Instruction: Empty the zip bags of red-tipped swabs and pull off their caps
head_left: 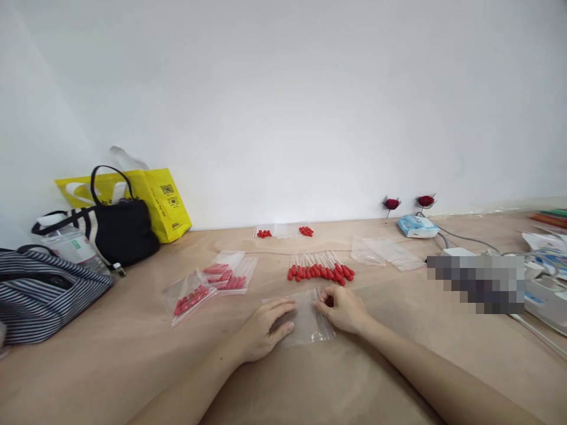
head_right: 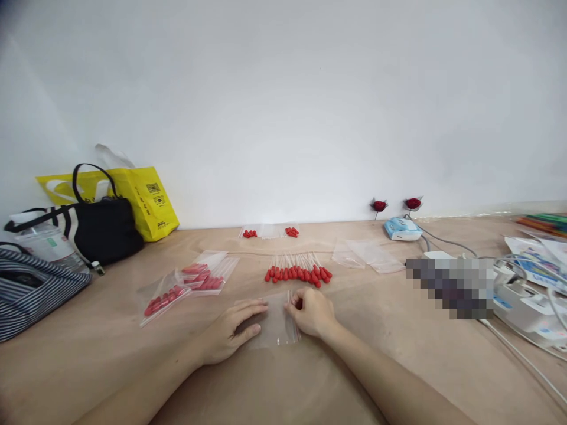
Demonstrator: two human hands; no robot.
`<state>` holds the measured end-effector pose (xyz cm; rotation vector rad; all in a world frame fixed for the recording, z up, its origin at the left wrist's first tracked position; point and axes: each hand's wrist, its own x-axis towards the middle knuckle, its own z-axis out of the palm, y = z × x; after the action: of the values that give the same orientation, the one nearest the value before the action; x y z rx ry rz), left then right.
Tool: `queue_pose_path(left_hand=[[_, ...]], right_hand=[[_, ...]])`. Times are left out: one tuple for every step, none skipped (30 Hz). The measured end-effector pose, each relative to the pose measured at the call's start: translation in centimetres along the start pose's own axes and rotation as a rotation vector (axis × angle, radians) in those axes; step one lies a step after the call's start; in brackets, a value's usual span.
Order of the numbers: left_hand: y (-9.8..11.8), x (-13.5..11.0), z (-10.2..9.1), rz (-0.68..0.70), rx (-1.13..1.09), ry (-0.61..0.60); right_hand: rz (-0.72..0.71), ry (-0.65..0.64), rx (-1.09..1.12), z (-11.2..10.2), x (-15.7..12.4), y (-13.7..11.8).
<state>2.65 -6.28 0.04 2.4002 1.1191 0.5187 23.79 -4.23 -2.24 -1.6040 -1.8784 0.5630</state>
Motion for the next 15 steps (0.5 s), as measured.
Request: queue_pose_path(left_hand=[[-0.1,0.0,0.0,-0.004,-0.005,0.018],[-0.2,0.0,0.0,-0.011,-0.01,0.048],[-0.3,0.0,-0.1,-0.022,-0.015,0.089],[-0.4,0.1,-0.1,-0.034,-0.018,0.133],[-0.6,0.1,-0.1,-0.046,-0.02,0.171],[-0.7,0.1,-0.1,-0.056,-0.018,0.198],[-0.8,0.1,0.0,-0.063,-0.014,0.208],[-0.9,0.1,0.0,-0.068,-0.008,0.201],[-0.9,0.1,0.0,-0.07,0.0,0.183],[-0.8,0.1,0.1,-0.069,0.009,0.159],[-0.8,0.1,0.1,-0.067,0.019,0.136],[-0.7,0.1,0.1,-0.062,0.029,0.116],[-0.7,0.1,0.1,-0.057,0.039,0.1],[-0.7,0.1,0.1,-0.053,0.048,0.092],[-0.8,0.1,0.1,-0.049,0.055,0.088]], right_hand=[[-0.027,0.004,0.058,0.2,0.2,0.1],[-0.056,0.013,0.143,0.2,0.5,0.3],[-0.08,0.028,0.245,-0.1,0.9,0.6],[-0.09,0.06,0.351,-0.6,1.4,1.1],[-0.068,0.113,0.434,-1.3,2.0,1.8],[-0.012,0.197,0.468,-2.2,2.7,2.7],[0.073,0.338,0.457,-3.2,3.4,3.8],[0.172,0.525,0.41,-4.4,4.0,4.9],[0.222,0.612,0.378,-5.4,4.5,6.2],[0.257,0.667,0.348,-6.4,4.9,7.5],[0.284,0.708,0.31,-7.3,5.1,8.7],[0.306,0.738,0.263,-7.9,5.3,9.9],[0.325,0.761,0.213,-8.4,5.4,10.9],[0.335,0.773,0.16,-8.6,5.4,11.8],[0.326,0.761,0.112,-8.7,5.5,12.5]])
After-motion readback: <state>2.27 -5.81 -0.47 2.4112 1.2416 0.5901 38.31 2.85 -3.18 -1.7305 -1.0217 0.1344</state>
